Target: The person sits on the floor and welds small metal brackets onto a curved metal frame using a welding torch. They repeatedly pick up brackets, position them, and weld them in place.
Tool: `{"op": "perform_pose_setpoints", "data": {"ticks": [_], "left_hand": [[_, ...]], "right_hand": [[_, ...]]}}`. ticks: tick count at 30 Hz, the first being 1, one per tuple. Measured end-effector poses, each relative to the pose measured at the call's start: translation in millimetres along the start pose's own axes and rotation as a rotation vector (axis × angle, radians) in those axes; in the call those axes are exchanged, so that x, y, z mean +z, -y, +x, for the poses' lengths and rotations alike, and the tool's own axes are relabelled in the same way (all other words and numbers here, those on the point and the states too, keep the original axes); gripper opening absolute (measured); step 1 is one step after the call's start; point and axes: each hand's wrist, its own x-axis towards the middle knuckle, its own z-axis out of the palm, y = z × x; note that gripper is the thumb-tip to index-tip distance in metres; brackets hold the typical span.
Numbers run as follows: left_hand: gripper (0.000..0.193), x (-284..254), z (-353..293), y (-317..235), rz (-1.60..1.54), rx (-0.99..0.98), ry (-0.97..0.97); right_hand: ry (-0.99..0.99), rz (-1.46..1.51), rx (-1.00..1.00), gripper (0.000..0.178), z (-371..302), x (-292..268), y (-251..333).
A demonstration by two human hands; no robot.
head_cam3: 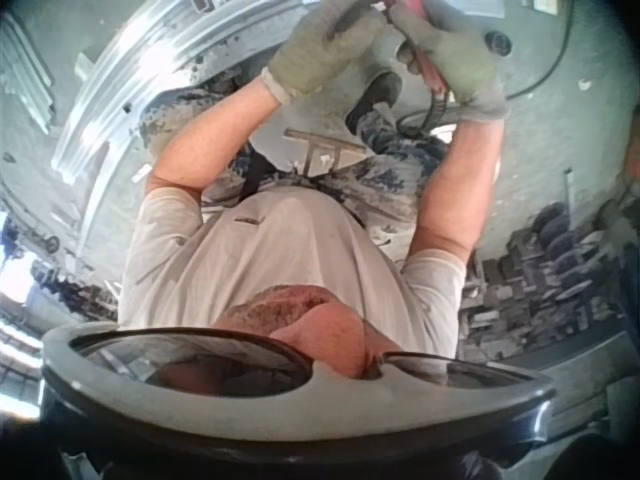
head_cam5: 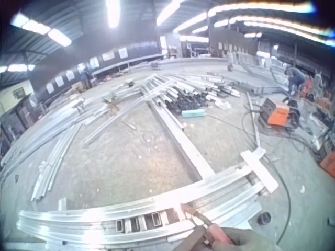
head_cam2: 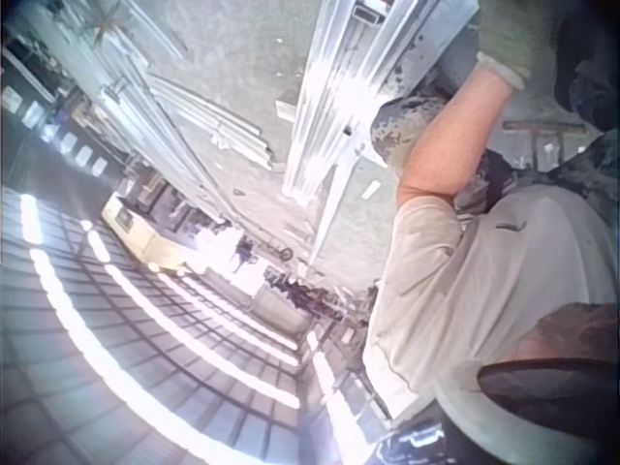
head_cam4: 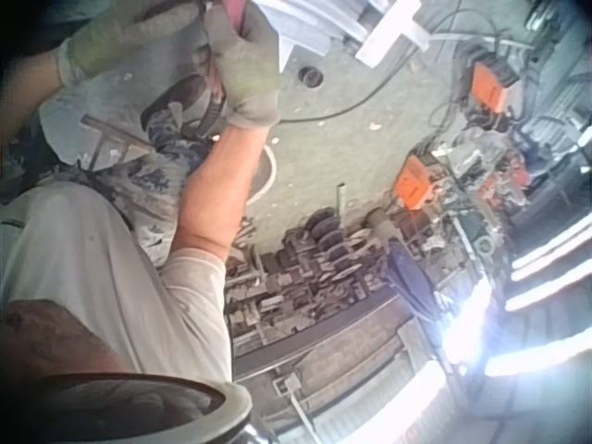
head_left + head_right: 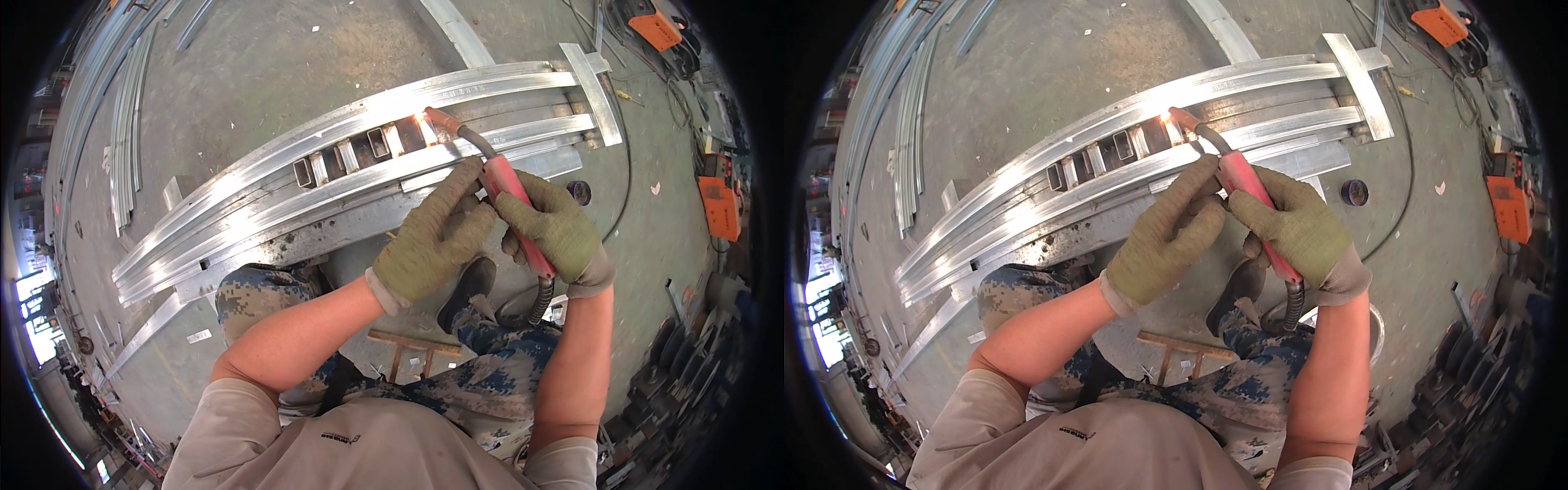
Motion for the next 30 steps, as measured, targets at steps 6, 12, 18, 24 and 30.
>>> {"op": "perform_pose_setpoints", "data": {"ticks": [6, 12, 18, 24, 30], "left_hand": [[0.055, -3.0, -7.1, 6.8, 0.199, 0.020, 0.055], [0.052, -3.5, -16.9, 16.2, 0.197, 0.103, 0.088], [0.058, 0.3, -17.1, 20.3, 0.234, 0.164, 0.151], [0.039, -11.6, -52.3, 2.7, 0.458, 0.020, 0.322], [0.045, -24.6, -89.0, 145.3, 0.853, -0.293, 0.756]], "right_hand": [[-0.166, 0.113, -0.056, 0.052, -1.3, 2.4, -5.2], [-0.266, 0.058, -0.148, 0.050, -8.5, 3.8, -4.8], [-0.258, 0.166, -0.244, 0.049, -10.4, -2.4, -16.4], [-0.362, 0.206, -0.356, 0.051, 1.1, 1.2, -32.0], [-0.569, 0.354, -0.575, 0.055, -3.5, 1.4, -49.5]]}}
